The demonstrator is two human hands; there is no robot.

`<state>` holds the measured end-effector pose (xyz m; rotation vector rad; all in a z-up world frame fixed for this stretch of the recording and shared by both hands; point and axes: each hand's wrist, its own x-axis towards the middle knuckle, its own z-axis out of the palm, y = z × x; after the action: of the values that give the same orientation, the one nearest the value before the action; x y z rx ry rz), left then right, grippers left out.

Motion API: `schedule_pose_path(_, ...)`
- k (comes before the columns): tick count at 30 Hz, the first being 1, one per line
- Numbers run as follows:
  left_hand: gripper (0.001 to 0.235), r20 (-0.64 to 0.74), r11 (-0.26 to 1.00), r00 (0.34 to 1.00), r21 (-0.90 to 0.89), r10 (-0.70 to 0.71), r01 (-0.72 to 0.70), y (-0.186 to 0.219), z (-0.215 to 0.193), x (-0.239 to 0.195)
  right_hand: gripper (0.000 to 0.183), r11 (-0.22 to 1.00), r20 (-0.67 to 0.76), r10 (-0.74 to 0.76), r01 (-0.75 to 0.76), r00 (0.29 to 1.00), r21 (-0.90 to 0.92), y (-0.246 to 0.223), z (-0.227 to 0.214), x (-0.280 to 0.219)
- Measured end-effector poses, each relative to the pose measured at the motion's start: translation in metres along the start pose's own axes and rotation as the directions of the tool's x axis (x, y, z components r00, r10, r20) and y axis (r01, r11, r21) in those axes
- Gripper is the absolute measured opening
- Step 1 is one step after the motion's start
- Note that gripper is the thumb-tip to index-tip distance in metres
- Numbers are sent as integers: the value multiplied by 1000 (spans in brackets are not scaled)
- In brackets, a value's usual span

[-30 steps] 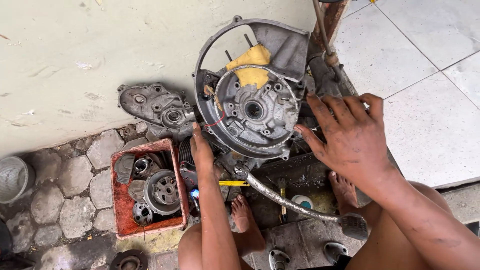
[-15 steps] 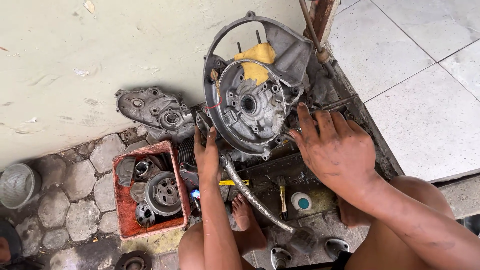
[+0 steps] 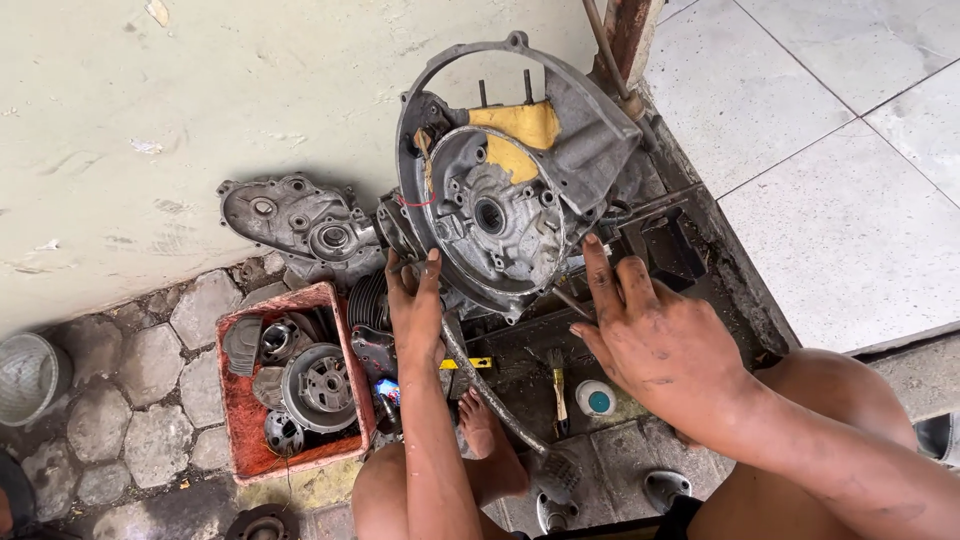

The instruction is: Cleaning and assembling motorcycle engine components using a brush and cleaning fluid

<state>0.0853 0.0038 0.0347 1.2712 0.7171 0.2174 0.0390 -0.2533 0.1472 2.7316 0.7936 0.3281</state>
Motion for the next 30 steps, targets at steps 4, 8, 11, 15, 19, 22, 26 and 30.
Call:
schedule_pose_path(4, 97, 23, 980, 983, 80, -184, 181, 35, 11, -29, 82, 999, -28, 13, -12, 1000, 32, -4, 15, -5)
schedule_pose_path(8, 89, -44, 997, 999, 77, 3, 0, 5, -1, -4, 76, 944, 127, 40, -80, 991, 321, 0, 42, -11)
schedule_pose_path(11, 84, -69, 983, 983, 85, 169, -163, -16, -7, 12, 61, 808, 225, 75, -192, 971, 557, 1, 48, -11)
schedule_pose_path(15, 81, -99, 923, 945, 268, 312, -277, -18, -6, 11, 47, 590, 298, 126, -313, 946, 745, -2, 64, -8)
schedule_pose_path(19, 64, -81, 834, 906, 430, 416, -345, 29, 6, -29, 49, 463, 323, 175, -367, 930, 807, -9, 85, -17)
schedule_pose_path(22, 54, -28, 745, 851, 499, 524, -443, 44, 11, -43, 47, 415, 299, 259, -385, 918, 825, -15, 95, -21)
schedule_pose_path(26, 38, -34, 761, 839, 442, 542, -474, 47, 18, -49, 41, 245, 372, 259, -433, 891, 868, -20, 85, -21)
schedule_pose_path(30, 35, -68, 750, 815, 443, 575, -492, 53, 23, -59, 40, 171, 457, 234, -499, 858, 850, -25, 70, -21)
